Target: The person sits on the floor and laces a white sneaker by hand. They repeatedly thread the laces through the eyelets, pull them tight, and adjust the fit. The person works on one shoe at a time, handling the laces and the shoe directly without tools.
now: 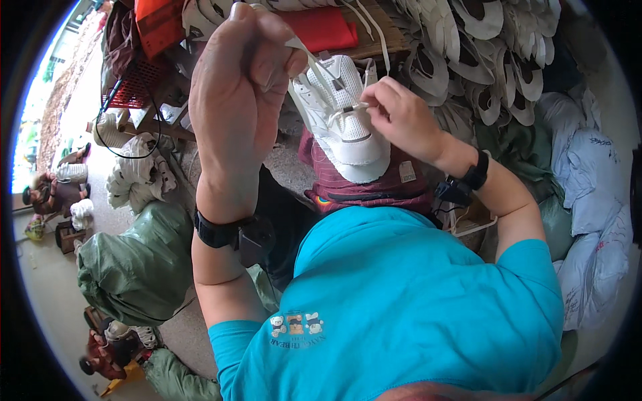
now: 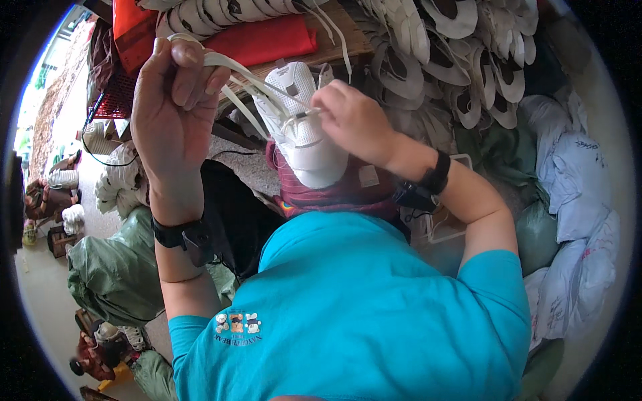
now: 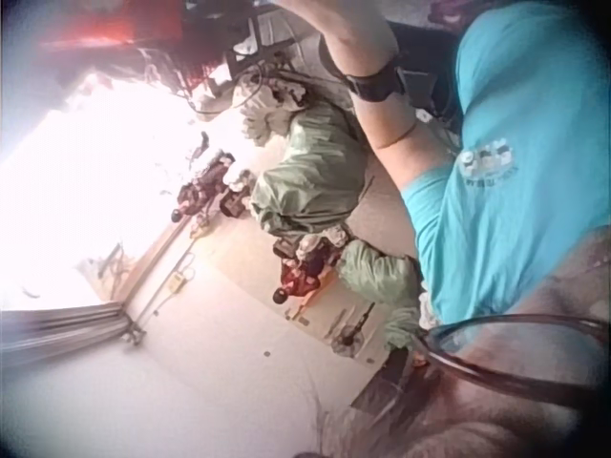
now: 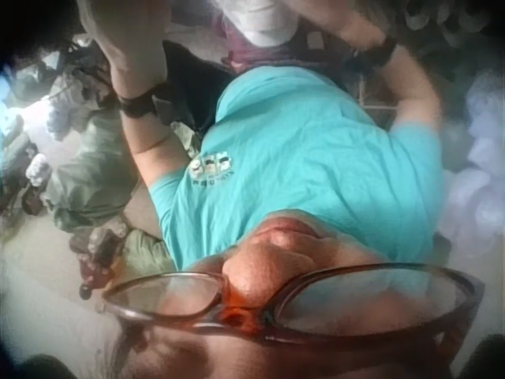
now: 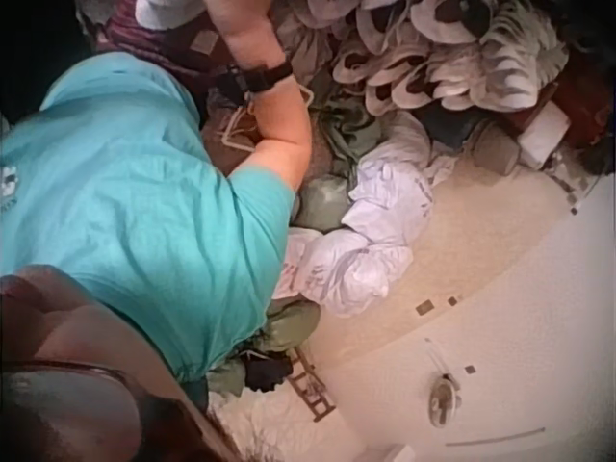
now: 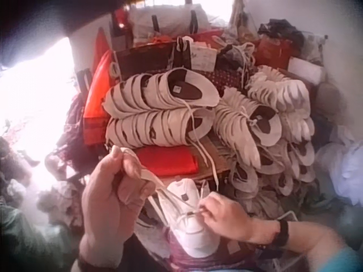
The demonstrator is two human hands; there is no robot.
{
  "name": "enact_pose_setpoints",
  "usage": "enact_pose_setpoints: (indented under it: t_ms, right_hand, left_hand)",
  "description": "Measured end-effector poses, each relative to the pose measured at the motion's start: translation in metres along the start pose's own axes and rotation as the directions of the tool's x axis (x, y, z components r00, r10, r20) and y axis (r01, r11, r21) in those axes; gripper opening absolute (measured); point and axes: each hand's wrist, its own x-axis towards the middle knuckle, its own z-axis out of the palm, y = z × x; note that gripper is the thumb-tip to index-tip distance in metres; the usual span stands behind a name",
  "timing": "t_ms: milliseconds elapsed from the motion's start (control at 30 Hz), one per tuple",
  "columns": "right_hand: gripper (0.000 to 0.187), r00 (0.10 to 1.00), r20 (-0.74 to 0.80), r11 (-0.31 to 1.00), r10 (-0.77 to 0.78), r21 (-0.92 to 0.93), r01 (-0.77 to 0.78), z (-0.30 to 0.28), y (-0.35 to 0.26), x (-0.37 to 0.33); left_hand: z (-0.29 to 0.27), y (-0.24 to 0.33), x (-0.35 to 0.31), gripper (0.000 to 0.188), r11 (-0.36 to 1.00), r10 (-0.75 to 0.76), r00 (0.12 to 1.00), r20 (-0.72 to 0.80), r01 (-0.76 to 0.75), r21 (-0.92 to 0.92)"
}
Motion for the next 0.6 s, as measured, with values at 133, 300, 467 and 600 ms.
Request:
enact_pose_setpoints:
  t_ms: [133,300,467,600]
  right_hand:
    - [0.02,0.988,0.148,0.995,0.036,0.082,-0.049,-0.008,0.017,0.004]
    - [0.021,0.979,0.202,0.999,-0.038,0.025,0.033,-0.007,0.016,0.015]
    - [0.017,0.977,0.197,0.996,-0.076,-0.021,0.082,-0.004,0.014,0.017]
    - [0.015,0.964,0.266,0.997,-0.007,0.074,-0.013,-0.009,0.01,0.015]
  left_hand:
    - [0.008,-0.012,-0.001,0.034,0.999,0.021,0.992,-0.12,-0.017,0.032]
    - [0.006,-0.022,-0.004,0.036,0.998,0.007,0.988,-0.152,0.003,0.066]
    - [0.004,-0.018,-0.003,0.036,0.99,-0.081,0.991,-0.109,0.067,-0.123]
    - [0.005,-0.016,-0.001,0.034,0.992,-0.048,0.996,-0.074,0.039,-0.117]
